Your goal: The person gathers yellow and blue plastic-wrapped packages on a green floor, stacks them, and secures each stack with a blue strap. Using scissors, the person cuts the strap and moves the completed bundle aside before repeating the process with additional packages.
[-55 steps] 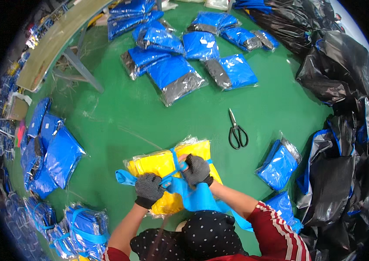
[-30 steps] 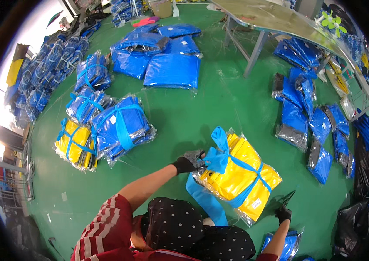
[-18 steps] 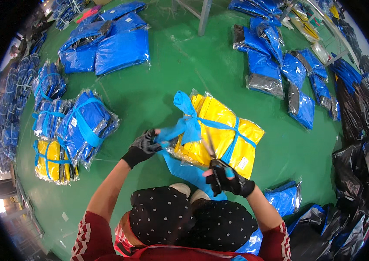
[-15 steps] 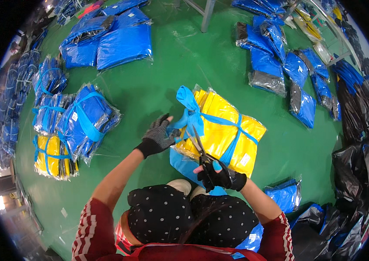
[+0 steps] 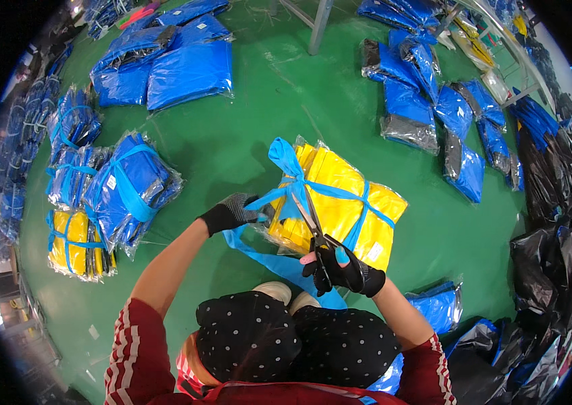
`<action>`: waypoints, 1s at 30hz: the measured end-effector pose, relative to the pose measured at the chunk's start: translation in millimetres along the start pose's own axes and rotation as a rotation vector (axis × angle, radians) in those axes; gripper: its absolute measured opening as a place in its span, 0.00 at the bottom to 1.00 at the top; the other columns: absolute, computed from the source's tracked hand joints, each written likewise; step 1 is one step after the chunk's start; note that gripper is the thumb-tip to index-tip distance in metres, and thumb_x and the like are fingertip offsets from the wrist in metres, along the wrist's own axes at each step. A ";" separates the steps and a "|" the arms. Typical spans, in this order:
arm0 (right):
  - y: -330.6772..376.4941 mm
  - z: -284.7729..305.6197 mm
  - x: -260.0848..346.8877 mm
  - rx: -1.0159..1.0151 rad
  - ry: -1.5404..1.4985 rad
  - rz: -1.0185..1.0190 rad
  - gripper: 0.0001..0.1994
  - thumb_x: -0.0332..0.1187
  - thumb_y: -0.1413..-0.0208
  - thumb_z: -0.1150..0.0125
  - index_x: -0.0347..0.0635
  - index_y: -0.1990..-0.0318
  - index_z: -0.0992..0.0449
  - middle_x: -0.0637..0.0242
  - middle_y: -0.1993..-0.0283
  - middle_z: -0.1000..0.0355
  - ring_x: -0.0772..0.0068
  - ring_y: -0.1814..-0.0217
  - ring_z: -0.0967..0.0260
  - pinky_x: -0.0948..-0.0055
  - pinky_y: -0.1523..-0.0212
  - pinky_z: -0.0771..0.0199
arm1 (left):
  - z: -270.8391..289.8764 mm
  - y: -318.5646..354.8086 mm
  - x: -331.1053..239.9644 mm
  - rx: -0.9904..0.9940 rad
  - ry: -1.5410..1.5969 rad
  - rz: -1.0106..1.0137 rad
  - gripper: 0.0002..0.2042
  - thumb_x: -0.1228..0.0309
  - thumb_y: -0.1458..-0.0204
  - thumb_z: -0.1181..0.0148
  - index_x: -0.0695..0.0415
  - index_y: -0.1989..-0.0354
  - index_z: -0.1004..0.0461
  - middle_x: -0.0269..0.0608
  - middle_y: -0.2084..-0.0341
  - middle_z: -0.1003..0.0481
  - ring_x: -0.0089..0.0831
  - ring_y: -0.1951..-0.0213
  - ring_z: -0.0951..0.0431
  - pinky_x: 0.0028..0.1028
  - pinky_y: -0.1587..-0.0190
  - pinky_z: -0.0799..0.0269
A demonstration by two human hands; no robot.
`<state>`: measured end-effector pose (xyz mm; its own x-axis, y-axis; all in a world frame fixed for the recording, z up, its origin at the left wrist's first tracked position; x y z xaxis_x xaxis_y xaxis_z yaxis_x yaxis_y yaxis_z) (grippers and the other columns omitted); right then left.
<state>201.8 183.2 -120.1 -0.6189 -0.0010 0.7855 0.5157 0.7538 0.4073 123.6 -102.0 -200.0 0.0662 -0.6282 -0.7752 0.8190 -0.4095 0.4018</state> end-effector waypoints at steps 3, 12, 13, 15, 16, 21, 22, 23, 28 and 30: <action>-3.8 -1.1 -11.4 -0.068 0.084 -0.081 0.36 0.64 0.46 0.60 0.39 0.46 0.36 0.63 0.56 0.29 0.71 0.65 0.30 0.72 0.67 0.29 | 19.6 44.8 -5.6 -0.082 0.022 0.000 0.21 0.64 0.53 0.43 0.61 0.52 0.32 0.45 0.71 0.24 0.33 0.70 0.24 0.31 0.64 0.29; -55.0 -16.2 -35.2 0.133 -0.193 -0.048 0.31 0.57 0.43 0.54 0.41 0.42 0.42 0.56 0.55 0.31 0.64 0.59 0.30 0.65 0.65 0.24 | 1.2 103.7 -63.5 -0.159 0.532 0.233 0.16 0.58 0.43 0.51 0.60 0.59 0.31 0.28 0.84 0.37 0.18 0.83 0.37 0.21 0.80 0.40; -54.2 -16.4 -31.8 0.176 -0.212 0.015 0.31 0.56 0.43 0.52 0.42 0.42 0.41 0.56 0.56 0.31 0.65 0.59 0.30 0.66 0.63 0.24 | 1.5 105.0 -64.5 -0.247 0.558 0.191 0.16 0.59 0.42 0.52 0.60 0.57 0.32 0.29 0.83 0.36 0.18 0.83 0.37 0.21 0.80 0.39; -49.6 -14.1 -27.3 0.140 0.015 0.061 0.29 0.53 0.44 0.48 0.43 0.42 0.41 0.58 0.55 0.31 0.66 0.57 0.30 0.69 0.59 0.26 | 2.9 108.3 -62.1 -0.389 0.584 0.190 0.17 0.60 0.42 0.52 0.61 0.52 0.34 0.30 0.83 0.36 0.18 0.82 0.36 0.21 0.79 0.39; -46.5 -13.3 -23.5 0.108 0.080 0.153 0.27 0.50 0.44 0.47 0.43 0.42 0.40 0.61 0.54 0.30 0.68 0.57 0.30 0.72 0.57 0.27 | 2.0 109.3 -59.3 -0.384 0.648 0.226 0.17 0.63 0.43 0.52 0.61 0.50 0.34 0.31 0.82 0.35 0.19 0.81 0.36 0.22 0.79 0.38; -50.3 -9.0 -27.4 0.124 0.182 0.106 0.31 0.57 0.44 0.53 0.41 0.43 0.39 0.62 0.56 0.29 0.71 0.55 0.32 0.72 0.51 0.32 | -5.2 111.7 -47.6 -0.306 0.662 0.295 0.20 0.68 0.44 0.53 0.64 0.44 0.39 0.34 0.78 0.30 0.21 0.80 0.32 0.23 0.78 0.35; -55.7 -9.4 -26.7 0.101 0.261 0.204 0.35 0.60 0.46 0.53 0.39 0.42 0.39 0.62 0.55 0.30 0.72 0.54 0.33 0.73 0.51 0.33 | -10.7 112.7 -41.4 -0.263 0.609 0.390 0.20 0.67 0.43 0.52 0.64 0.44 0.39 0.36 0.74 0.28 0.21 0.77 0.29 0.22 0.75 0.33; -62.5 -9.9 -32.0 0.101 0.273 0.093 0.30 0.55 0.44 0.53 0.40 0.43 0.38 0.63 0.58 0.29 0.71 0.57 0.32 0.72 0.52 0.33 | -17.3 113.3 -36.3 -0.190 0.622 0.359 0.21 0.66 0.44 0.52 0.64 0.44 0.38 0.38 0.73 0.27 0.22 0.75 0.29 0.23 0.72 0.32; -26.9 21.5 -24.7 -0.107 0.313 0.115 0.18 0.33 0.45 0.46 0.40 0.47 0.35 0.65 0.63 0.28 0.73 0.60 0.32 0.70 0.54 0.32 | -52.2 120.0 15.5 0.088 0.070 0.139 0.21 0.64 0.46 0.49 0.59 0.45 0.36 0.49 0.61 0.25 0.35 0.62 0.26 0.34 0.57 0.31; 29.4 75.8 -16.4 -0.552 0.259 0.190 0.15 0.29 0.48 0.45 0.38 0.53 0.32 0.63 0.64 0.28 0.74 0.65 0.31 0.75 0.65 0.31 | -55.8 120.4 35.2 0.277 -0.127 -0.071 0.17 0.58 0.47 0.50 0.53 0.52 0.29 0.54 0.57 0.27 0.42 0.54 0.27 0.37 0.56 0.32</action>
<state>182.1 255.2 -156.3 -0.3590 -0.1116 0.9266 0.8744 0.3070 0.3757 256.4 -136.5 -206.2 -0.0716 -0.6620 -0.7461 0.6313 -0.6092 0.4799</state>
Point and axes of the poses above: each hand's wrist, its own y-axis away from the middle knuckle, its own z-axis out of the back of the hand, x = y × z, the point moved 3 cm from there along -y, towards the middle knuckle
